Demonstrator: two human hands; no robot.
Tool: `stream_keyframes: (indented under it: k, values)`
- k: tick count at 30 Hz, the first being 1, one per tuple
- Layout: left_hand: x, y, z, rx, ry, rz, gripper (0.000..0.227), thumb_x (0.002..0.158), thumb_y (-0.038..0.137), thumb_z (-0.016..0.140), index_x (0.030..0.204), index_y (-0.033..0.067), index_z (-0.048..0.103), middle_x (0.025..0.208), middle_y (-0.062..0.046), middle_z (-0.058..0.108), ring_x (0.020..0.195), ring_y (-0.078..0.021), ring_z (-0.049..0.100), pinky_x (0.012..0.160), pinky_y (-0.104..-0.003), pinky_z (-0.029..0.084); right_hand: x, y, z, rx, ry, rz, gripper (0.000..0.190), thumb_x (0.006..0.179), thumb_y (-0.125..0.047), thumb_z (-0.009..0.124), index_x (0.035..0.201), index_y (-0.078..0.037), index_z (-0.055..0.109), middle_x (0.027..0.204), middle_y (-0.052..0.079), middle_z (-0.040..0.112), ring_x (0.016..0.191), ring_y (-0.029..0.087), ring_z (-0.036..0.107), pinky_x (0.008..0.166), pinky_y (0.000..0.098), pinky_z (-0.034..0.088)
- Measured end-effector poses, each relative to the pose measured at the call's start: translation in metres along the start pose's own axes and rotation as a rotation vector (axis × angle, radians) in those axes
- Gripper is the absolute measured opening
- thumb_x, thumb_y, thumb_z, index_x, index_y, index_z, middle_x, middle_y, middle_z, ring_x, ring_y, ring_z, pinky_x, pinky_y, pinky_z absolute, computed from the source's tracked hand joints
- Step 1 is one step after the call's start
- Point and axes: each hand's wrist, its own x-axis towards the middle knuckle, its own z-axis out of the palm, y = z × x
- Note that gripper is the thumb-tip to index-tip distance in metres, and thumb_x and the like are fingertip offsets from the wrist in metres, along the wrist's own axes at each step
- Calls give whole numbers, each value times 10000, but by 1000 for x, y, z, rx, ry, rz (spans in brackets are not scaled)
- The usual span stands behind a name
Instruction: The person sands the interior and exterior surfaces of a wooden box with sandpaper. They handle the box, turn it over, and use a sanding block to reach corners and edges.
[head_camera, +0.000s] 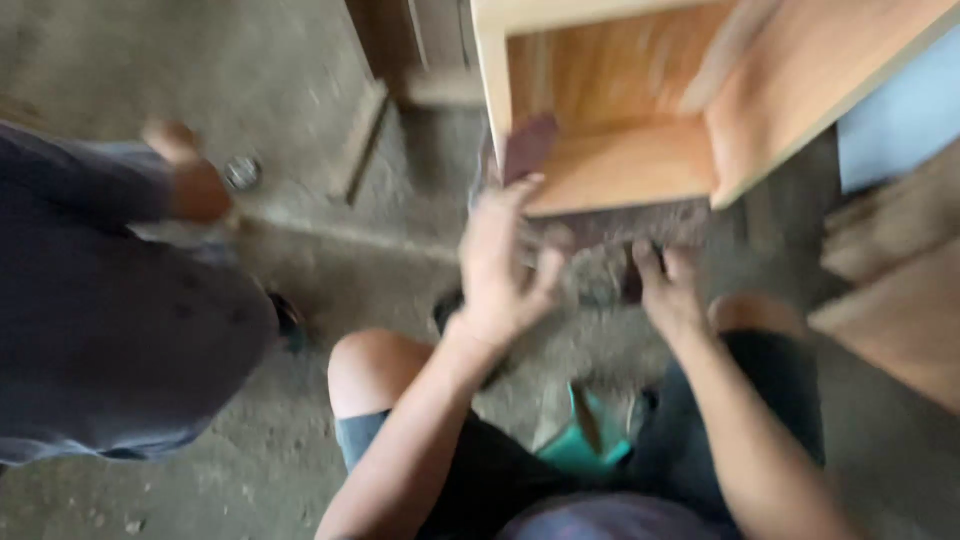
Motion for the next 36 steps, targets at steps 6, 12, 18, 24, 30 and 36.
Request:
stream_keyframes:
  k: [6, 12, 18, 24, 30, 36]
  values:
    - [-56, 10, 40, -83, -408, -312, 523, 869, 254, 803, 1270, -34, 634, 1163, -251, 704, 1073, -351, 700, 899, -404, 568, -12, -14, 7, 184, -51, -194, 286, 1044, -294, 604, 1000, -26, 693, 870, 177, 700, 794, 246, 683, 748, 392, 527]
    - [-124, -3, 47, -68, -229, -546, 212, 889, 86, 697, 1091, 20, 705, 899, -164, 736, 824, -170, 733, 772, -304, 571, -24, -25, 8, 114, -151, -349, 225, 1003, -271, 680, 1021, -48, 704, 943, 162, 725, 931, 334, 697, 810, 417, 538]
    - [-130, -16, 36, -97, -274, -537, 215, 884, 47, 689, 1095, 11, 676, 842, -119, 706, 766, -141, 652, 733, -299, 543, -17, -30, -9, 191, -249, -481, 432, 825, -196, 783, 1184, 6, 653, 1027, 167, 712, 935, 296, 686, 806, 397, 539]
    - [-135, -12, 30, -167, -351, -520, 158, 916, 41, 689, 1068, 0, 691, 807, -76, 662, 752, -106, 581, 702, -282, 518, -19, -33, -22, 329, -529, -149, 320, 856, -254, 772, 1059, -31, 666, 896, 33, 732, 837, 118, 656, 752, 300, 535]
    - [-131, -9, 24, -221, -414, -399, 182, 897, 15, 667, 1079, 9, 670, 968, -89, 721, 886, -153, 670, 833, -292, 541, -19, -32, -25, 410, -614, -89, 336, 893, -343, 775, 898, -24, 668, 767, -8, 603, 740, 93, 530, 660, 296, 457]
    - [-128, -5, 23, -281, -469, -401, 175, 886, -8, 696, 1060, 6, 684, 1057, -113, 737, 991, -198, 690, 906, -325, 545, -25, -44, -27, 546, -772, 57, 333, 905, -298, 743, 1065, -7, 727, 959, 35, 693, 891, 114, 596, 803, 305, 480]
